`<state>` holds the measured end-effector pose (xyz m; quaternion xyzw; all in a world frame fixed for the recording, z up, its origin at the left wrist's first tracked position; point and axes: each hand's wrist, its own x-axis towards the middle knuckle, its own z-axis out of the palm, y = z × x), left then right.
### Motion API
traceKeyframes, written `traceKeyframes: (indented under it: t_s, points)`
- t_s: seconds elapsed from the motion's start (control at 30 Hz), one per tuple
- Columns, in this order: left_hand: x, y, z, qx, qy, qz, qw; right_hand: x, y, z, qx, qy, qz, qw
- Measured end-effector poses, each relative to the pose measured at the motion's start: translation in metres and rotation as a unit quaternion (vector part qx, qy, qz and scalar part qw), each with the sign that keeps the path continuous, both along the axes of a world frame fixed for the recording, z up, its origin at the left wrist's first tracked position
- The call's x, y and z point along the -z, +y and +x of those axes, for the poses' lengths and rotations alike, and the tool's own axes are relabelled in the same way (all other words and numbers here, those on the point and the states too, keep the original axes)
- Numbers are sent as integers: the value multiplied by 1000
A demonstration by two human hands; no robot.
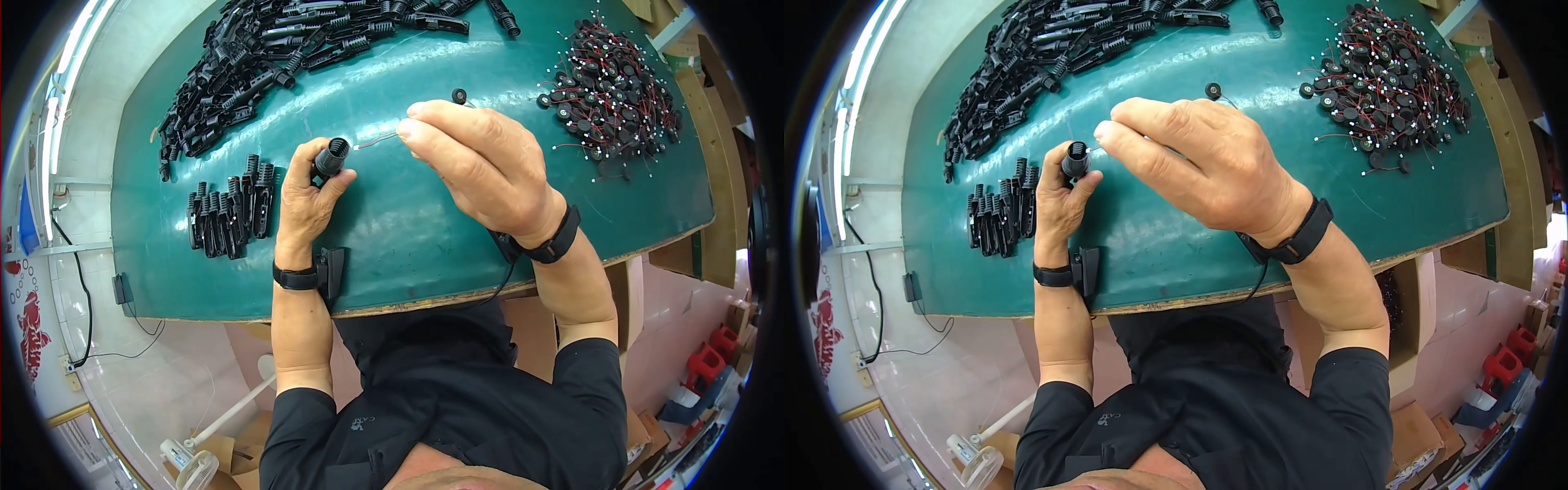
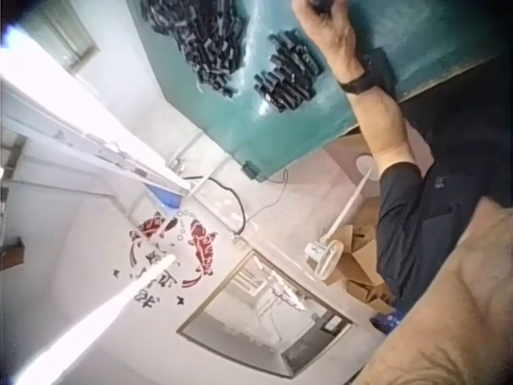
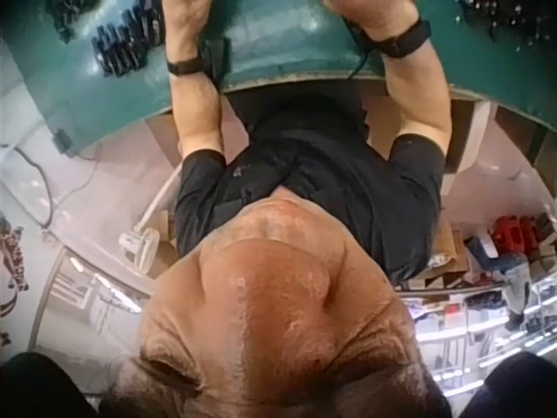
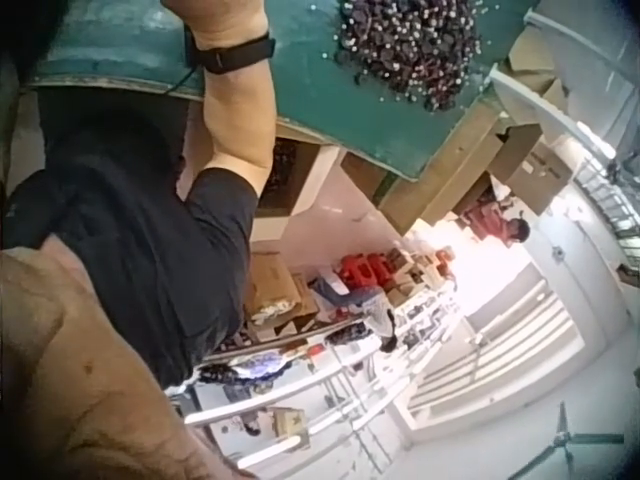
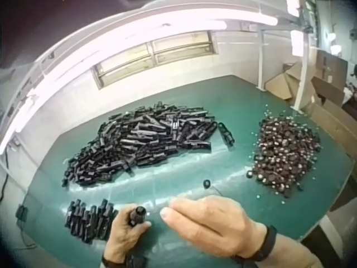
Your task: The person picks up a black plastic housing and a speaker with wires, threads the wires through the housing, and presses the speaker into the end. They then snap a matching plastic cover onto the housing and place the completed assembly onto the table.
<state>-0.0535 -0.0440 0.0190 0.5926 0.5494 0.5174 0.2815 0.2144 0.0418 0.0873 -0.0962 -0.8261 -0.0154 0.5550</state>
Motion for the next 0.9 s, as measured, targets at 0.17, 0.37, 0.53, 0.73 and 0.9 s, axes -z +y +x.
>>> traceKeyframes:
  t_s: [0.17,0.37,0.53,0.73,0.9]
  points:
    - [2,10,-3,12,54,57,997,2,0,-1,-12,17,28,999]
    - [7,14,0,19,44,69,996,9,-7,-5,-53,29,19,998]
    - [3,15,6,37,46,77,995,19,-10,-10,-72,38,29,996]
    - [5,18,8,39,33,101,994,25,-15,-14,-85,34,5,996]
    - [3,21,8,33,48,118,991,28,-15,-15,-87,28,-11,996]
